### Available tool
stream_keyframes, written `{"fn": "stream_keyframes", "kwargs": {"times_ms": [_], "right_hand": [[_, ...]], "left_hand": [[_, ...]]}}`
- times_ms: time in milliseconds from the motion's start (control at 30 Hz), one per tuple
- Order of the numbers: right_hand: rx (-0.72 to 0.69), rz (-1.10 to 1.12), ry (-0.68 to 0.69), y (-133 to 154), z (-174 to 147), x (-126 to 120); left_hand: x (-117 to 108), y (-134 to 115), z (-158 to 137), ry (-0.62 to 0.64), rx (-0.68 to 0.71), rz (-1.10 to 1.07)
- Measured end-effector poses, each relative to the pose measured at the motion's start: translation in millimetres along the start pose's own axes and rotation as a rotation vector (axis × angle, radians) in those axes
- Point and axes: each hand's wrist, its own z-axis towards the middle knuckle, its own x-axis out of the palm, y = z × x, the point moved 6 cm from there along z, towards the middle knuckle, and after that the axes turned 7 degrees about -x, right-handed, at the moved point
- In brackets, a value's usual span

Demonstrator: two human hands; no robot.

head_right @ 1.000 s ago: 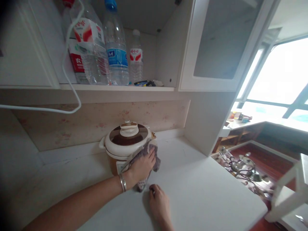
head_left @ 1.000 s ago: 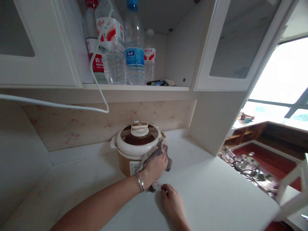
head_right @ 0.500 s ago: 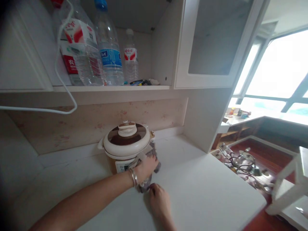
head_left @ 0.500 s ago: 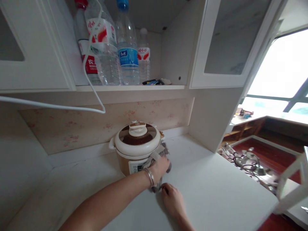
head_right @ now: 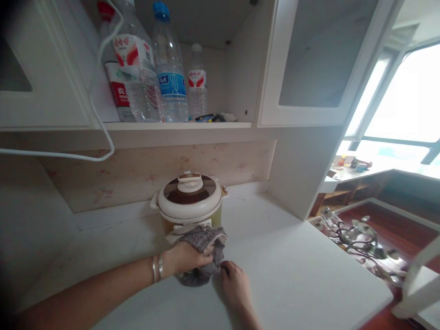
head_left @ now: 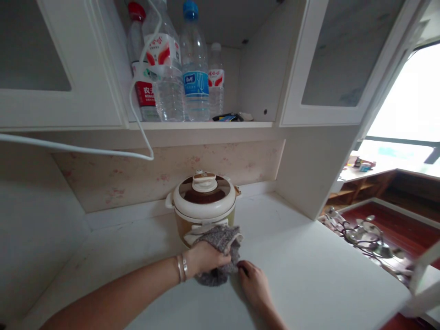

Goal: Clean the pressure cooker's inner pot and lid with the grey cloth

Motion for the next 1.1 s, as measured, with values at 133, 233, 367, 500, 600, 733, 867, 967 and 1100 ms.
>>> {"fn": "stream_keyframes", "kwargs": {"times_ms": [133, 233, 367, 500, 600, 733, 867, 967, 1100], "right_hand": [[0.015, -0.025, 0.002, 0.0, -0.4, 2.3], [0.026, -0.045, 0.006, 1.9, -0.8, 3.3], [0.033, -0.002, -0.008, 2.2, -2.7, 4.6], [0.024, 0.065, -0.034, 0.9, -3.6, 6.8], [0.038, 0.149, -0.07, -1.9, -2.3, 4.9], [0.099, 0.323, -0.14, -4.1, -8.4, -2.6], [0.212, 0.639, -0.166, 18.1, -37.3, -1.2], [0.366, 1.288, 0.027, 57.6, -62.9, 17.2], [0.391, 1.772, 0.221, 94.7, -79.0, 12.1]], "left_hand": [[-46.1, 44.2, -27.6, -0.035, 0.122, 0.077], [-53.4, 72.2, -48.7, -0.018, -0.034, 0.125], [-6.9, 73.4, -92.5, 0.016, -0.247, 0.083], [52.8, 46.7, -132.7, 0.034, -0.337, -0.103], [61.4, 31.9, -145.9, -0.007, -0.449, -0.349], [35.4, 27.8, -145.7, -0.133, -0.76, -0.781], [12.6, 15.5, -140.2, -0.266, -1.088, -1.031], [-0.6, -14.5, -120.5, -0.229, -1.063, -1.006], [-19.5, -69.6, -70.7, 0.012, -0.715, -0.905]]}}
